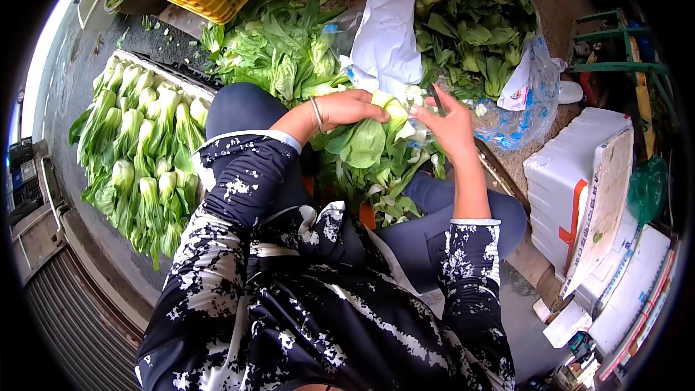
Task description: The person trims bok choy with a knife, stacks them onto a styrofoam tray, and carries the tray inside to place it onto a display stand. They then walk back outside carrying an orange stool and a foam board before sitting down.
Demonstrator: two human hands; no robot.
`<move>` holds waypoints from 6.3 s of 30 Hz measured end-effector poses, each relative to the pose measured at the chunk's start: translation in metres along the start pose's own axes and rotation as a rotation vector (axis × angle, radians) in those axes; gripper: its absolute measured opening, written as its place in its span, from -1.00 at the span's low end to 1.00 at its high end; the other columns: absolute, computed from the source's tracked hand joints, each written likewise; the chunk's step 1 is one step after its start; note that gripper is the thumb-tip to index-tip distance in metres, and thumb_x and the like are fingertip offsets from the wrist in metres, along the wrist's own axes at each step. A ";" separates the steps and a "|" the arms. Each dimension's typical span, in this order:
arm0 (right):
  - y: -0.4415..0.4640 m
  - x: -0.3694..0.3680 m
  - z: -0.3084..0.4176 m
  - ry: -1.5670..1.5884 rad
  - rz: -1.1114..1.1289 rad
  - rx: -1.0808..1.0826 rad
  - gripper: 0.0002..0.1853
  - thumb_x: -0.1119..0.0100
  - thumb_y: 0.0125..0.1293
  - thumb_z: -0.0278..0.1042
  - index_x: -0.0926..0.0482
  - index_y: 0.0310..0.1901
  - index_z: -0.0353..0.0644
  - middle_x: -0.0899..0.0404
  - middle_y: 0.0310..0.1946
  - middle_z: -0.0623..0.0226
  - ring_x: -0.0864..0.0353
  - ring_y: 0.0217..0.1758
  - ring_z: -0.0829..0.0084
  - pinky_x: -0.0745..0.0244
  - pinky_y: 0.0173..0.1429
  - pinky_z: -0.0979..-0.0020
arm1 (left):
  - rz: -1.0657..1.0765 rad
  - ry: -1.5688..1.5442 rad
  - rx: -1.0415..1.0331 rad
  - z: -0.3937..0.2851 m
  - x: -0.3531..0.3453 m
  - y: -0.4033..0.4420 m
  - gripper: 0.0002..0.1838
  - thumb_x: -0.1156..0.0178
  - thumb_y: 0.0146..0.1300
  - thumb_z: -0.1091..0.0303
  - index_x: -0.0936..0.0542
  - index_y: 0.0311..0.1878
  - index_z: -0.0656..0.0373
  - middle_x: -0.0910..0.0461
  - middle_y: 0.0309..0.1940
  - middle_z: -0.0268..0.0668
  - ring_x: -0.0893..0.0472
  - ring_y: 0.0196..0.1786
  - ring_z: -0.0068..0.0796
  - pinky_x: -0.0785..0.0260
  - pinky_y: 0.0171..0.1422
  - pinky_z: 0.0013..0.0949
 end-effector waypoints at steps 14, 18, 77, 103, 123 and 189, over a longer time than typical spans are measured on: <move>0.007 0.002 -0.027 0.631 -0.076 -0.274 -0.56 -0.29 -0.05 -0.34 -0.45 -0.09 -0.26 -0.53 -0.35 0.35 -0.36 -0.57 0.73 -0.05 -0.65 0.70 | -1.165 0.774 -0.033 -0.028 0.109 -0.042 -0.19 -0.08 -0.04 0.06 -0.06 0.18 0.41 -0.28 0.05 0.10 -0.26 0.14 -0.09 -0.13 0.17 -0.28; 0.000 -0.018 -0.012 0.562 -0.035 -0.177 -0.53 -0.26 -0.08 -0.44 -0.42 -0.04 -0.20 -0.49 -0.18 0.40 -0.22 -0.63 0.79 -0.02 -0.64 0.73 | -0.619 0.404 -0.173 -0.032 0.066 -0.030 -0.10 -0.07 -0.05 -0.21 -0.16 0.16 0.40 -0.23 0.10 0.10 -0.24 0.18 -0.12 -0.07 0.23 -0.34; 0.204 0.052 -0.267 1.252 -0.702 -0.632 -0.55 -0.22 -0.04 -0.32 -0.24 -0.12 -0.05 -0.36 -0.44 0.37 -0.24 -0.65 0.49 -0.02 -0.63 0.42 | -0.576 0.995 -0.210 -0.072 0.076 0.005 -0.68 -0.13 0.02 0.30 -0.47 -0.14 0.24 -0.51 -0.24 -0.09 -0.49 -0.19 -0.15 -0.32 -0.08 -0.30; 0.177 0.073 -0.192 0.433 -0.484 -0.390 -0.09 -0.36 -0.21 -0.29 -0.02 0.20 -0.07 -0.36 -0.11 0.28 -0.37 -0.30 0.46 -0.22 -0.59 0.53 | -0.552 1.043 -0.175 -0.060 0.084 0.006 -0.64 -0.10 0.01 0.26 -0.46 -0.11 0.21 -0.51 -0.23 -0.12 -0.49 -0.17 -0.14 -0.31 -0.05 -0.27; -0.022 0.021 -0.040 0.521 0.229 -0.554 -0.46 -0.27 -0.11 -0.17 -0.34 -0.05 -0.12 -0.47 -0.36 0.45 -0.43 -0.46 0.64 -0.04 -0.69 0.69 | -0.557 1.361 -0.828 -0.121 -0.038 -0.076 -0.11 -0.33 -0.29 0.23 -0.14 0.21 0.05 -0.17 0.18 -0.27 -0.07 0.29 -0.25 0.11 0.29 -0.10; 0.010 -0.022 0.052 0.369 0.110 0.293 -0.59 -0.16 0.05 -0.44 -0.40 0.00 -0.26 -0.55 -0.25 0.24 -0.43 -0.24 0.65 -0.32 -0.09 0.59 | -0.723 0.493 -0.474 -0.074 0.040 -0.030 -0.24 -0.43 -0.46 0.20 -0.37 -0.08 0.31 -0.50 -0.26 -0.18 -0.51 -0.18 -0.42 -0.33 -0.04 -0.43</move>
Point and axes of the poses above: each hand's wrist, its own y-axis towards the middle knuckle, its own x-axis out of the back of the hand, z = x × y, the point moved 10 cm from there along y, towards the middle knuckle
